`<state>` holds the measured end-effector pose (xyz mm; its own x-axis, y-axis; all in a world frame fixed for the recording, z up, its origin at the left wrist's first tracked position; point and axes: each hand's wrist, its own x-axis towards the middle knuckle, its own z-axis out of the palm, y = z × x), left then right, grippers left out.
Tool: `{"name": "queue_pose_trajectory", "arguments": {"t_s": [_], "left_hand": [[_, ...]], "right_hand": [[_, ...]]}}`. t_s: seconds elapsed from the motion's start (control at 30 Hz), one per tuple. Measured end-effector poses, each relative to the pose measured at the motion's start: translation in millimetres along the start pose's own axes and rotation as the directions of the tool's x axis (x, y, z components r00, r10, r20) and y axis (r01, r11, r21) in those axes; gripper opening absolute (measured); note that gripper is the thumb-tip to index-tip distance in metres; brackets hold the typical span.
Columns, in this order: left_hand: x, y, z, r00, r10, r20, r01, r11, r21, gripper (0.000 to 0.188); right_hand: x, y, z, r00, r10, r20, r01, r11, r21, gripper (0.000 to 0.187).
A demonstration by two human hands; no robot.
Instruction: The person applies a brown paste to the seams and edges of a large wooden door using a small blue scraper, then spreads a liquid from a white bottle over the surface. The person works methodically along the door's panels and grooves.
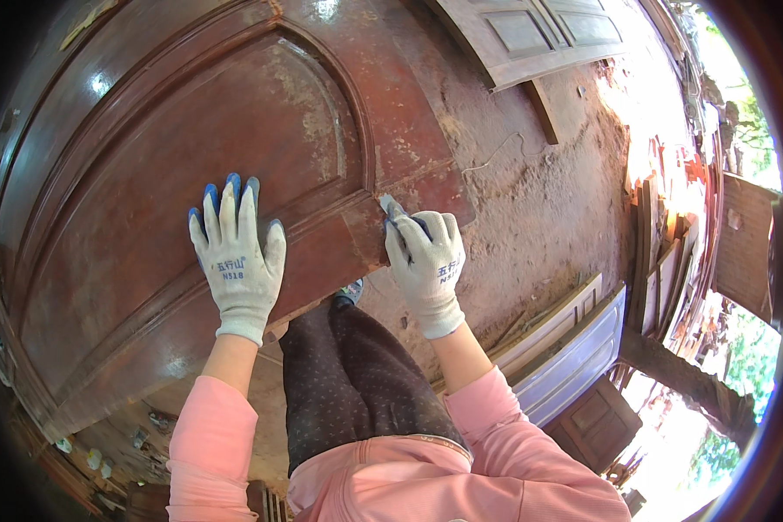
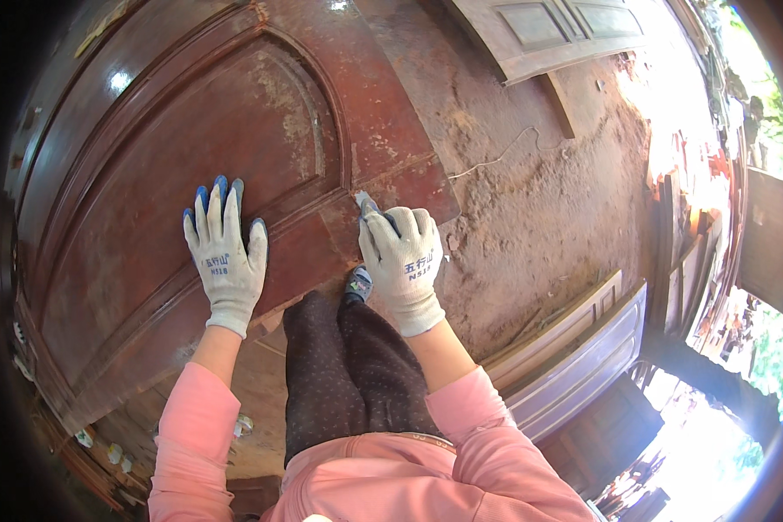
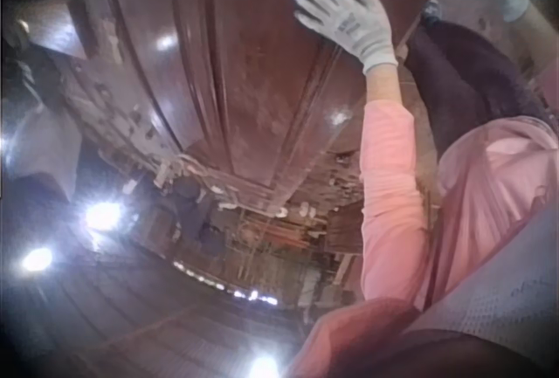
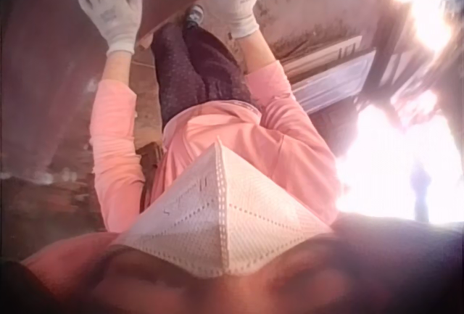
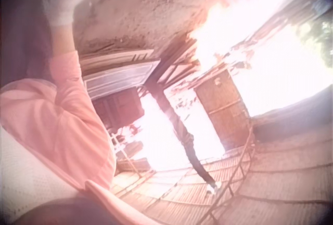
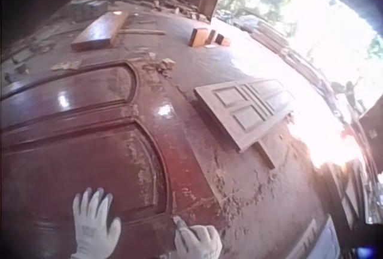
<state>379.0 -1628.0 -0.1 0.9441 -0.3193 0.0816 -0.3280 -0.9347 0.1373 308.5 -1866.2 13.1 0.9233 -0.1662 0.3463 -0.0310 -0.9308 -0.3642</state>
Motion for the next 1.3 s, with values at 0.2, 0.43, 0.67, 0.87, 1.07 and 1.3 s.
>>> {"name": "queue_pose_trajectory", "arguments": {"t_s": [0.2, 0.43, 0.67, 0.87, 1.07, 1.3], "left_hand": [[2, 0, -1, 1.000, 0.007, -0.017, -0.008, 1.000, -0.018, 0.061], [1, -3, -1, 1.000, 0.029, -0.006, -0.029, 0.999, -0.023, 0.059], [0, -6, -1, 0.998, 0.057, 0.009, -0.056, 0.997, -0.048, 0.058], [0, -7, -6, 0.996, 0.090, 0.024, -0.086, 0.988, -0.132, 0.058], [-1, -12, -10, 0.987, 0.150, 0.054, -0.134, 0.963, -0.232, 0.057], [-1, -17, -15, 0.975, 0.211, 0.075, -0.175, 0.928, -0.329, 0.052]], "right_hand": [[5, -7, -8, 0.992, 0.125, -0.021, -0.122, 0.987, 0.105, 0.017], [4, -16, -1, 0.987, 0.153, -0.056, -0.149, 0.987, 0.056, 0.014], [4, -37, 2, 0.981, 0.176, -0.077, -0.182, 0.980, -0.079, 0.012], [5, -50, 10, 0.973, 0.220, -0.070, -0.230, 0.956, -0.181, 0.014], [9, -67, 19, 0.944, 0.293, -0.149, -0.320, 0.923, -0.211, 0.012], [11, -77, 22, 0.859, 0.448, -0.249, -0.479, 0.875, -0.078, 0.013]]}}
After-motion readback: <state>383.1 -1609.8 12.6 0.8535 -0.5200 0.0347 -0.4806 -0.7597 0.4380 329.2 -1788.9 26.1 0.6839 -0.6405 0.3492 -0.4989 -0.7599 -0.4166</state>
